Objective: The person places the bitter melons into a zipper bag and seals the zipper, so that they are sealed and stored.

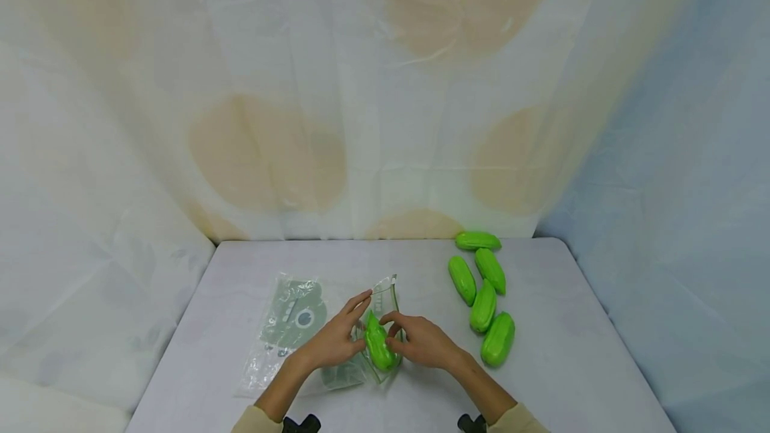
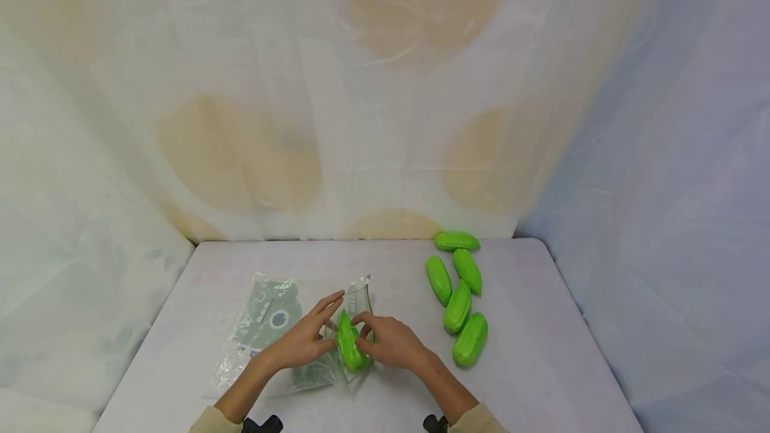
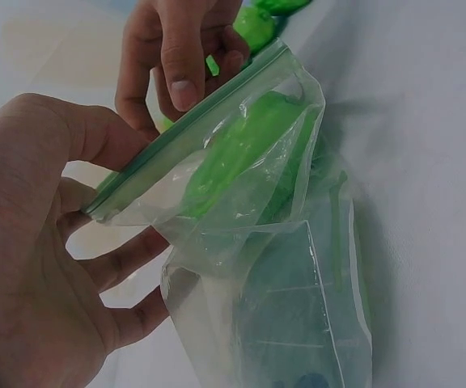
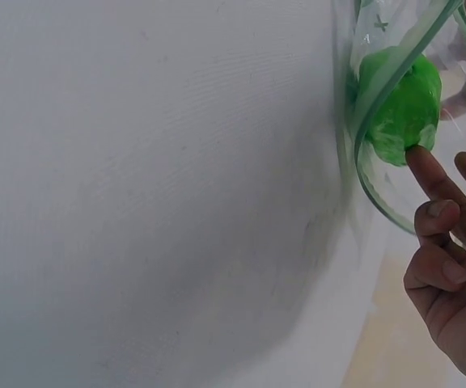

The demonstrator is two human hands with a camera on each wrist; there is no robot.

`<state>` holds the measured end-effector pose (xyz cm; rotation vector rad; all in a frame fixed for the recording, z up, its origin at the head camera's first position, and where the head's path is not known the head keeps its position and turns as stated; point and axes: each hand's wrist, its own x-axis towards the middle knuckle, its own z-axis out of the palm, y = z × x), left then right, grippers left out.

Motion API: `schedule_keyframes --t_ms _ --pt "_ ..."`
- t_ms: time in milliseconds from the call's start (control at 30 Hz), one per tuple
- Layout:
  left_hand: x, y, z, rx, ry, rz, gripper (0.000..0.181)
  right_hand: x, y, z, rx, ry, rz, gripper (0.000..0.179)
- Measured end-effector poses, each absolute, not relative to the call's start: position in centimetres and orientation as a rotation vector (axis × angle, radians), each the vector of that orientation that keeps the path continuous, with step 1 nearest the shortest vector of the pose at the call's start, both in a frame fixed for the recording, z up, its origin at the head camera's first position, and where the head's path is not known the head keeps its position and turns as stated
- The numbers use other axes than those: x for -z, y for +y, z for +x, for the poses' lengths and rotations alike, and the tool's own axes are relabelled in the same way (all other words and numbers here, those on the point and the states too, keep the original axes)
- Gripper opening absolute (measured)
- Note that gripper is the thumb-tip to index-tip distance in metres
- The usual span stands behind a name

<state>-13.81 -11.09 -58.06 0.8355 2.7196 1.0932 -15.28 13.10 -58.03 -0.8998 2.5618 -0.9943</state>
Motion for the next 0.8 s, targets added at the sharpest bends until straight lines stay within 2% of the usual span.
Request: schedule_keyframes --t_ms 800 --pt "58.2 -11.2 -13.9 -1.122 2.703 0.813 0.081 57.1 14.2 -15.5 0.986 2.595 -0.940 0.037"
